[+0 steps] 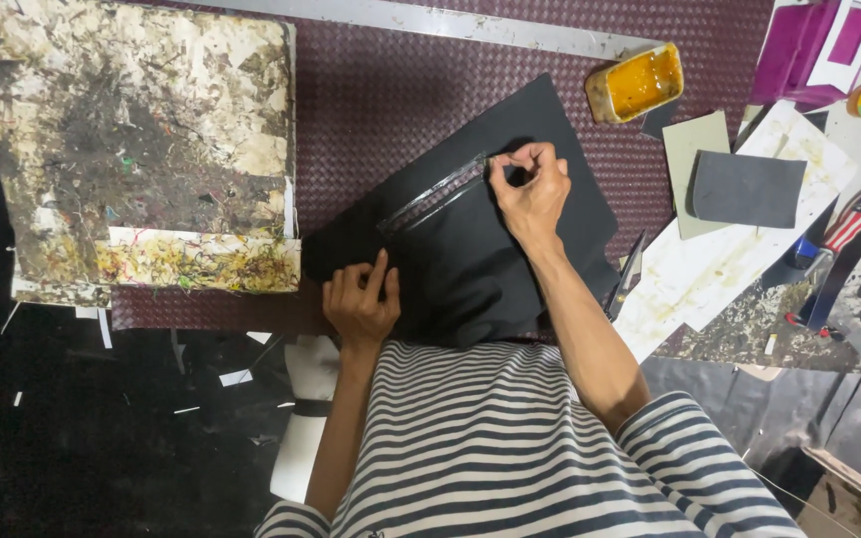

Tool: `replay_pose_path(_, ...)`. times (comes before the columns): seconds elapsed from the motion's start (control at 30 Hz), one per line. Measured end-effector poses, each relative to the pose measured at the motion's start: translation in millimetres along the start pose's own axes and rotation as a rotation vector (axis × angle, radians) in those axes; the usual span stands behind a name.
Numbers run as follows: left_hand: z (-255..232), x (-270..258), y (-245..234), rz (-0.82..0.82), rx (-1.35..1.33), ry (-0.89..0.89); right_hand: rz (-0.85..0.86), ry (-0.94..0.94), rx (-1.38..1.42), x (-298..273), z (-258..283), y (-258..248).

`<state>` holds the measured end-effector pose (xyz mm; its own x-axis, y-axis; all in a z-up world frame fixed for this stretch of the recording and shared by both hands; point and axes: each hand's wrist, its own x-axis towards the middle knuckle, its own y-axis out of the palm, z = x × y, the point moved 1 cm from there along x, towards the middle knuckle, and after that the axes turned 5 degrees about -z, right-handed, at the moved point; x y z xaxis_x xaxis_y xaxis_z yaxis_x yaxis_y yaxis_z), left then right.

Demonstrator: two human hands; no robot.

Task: Marking a rectangular opening on a leather piece using a ruler and pen, then applying adhesive to the area.

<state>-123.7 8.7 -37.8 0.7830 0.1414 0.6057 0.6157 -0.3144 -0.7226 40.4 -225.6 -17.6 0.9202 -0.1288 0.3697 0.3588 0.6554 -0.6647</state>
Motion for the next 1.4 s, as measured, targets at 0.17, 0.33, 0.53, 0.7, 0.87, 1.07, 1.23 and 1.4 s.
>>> replay_pose_path(0.17, -1, 1, 1, 0.002, 0.004, -0.008, 0.003, -0.001, 0.019, 6, 4, 1)
replay_pose_path(0.33, 1, -2, 2, 0.006, -0.005, -0.012, 0.047, 0.0, 0.036, 11, 3, 0)
replay_pose_path(0.53, -1, 2, -1, 0.012, -0.008, -0.005, 0.051, -0.003, 0.033, 13, 1, -3)
replay_pose_path(0.7, 0, 0, 0, 0.009, 0.0, 0.003, 0.08, 0.001, 0.052, 10, 2, 1)
replay_pose_path(0.87, 0, 0, 0, 0.007, 0.0, 0.001, 0.069, -0.005, 0.022, 13, 3, -9)
replay_pose_path(1.07, 1, -1, 0, 0.006, -0.009, -0.003, 0.097, 0.005, -0.006, 9, -1, -15)
replay_pose_path(1.23, 1, 0, 0, 0.004, -0.015, -0.004, 0.112, 0.02, -0.002, 4, -5, -12)
replay_pose_path(1.4, -1, 4, -2, 0.005, -0.015, -0.002, 0.095, 0.028, -0.019, 1, -7, -13)
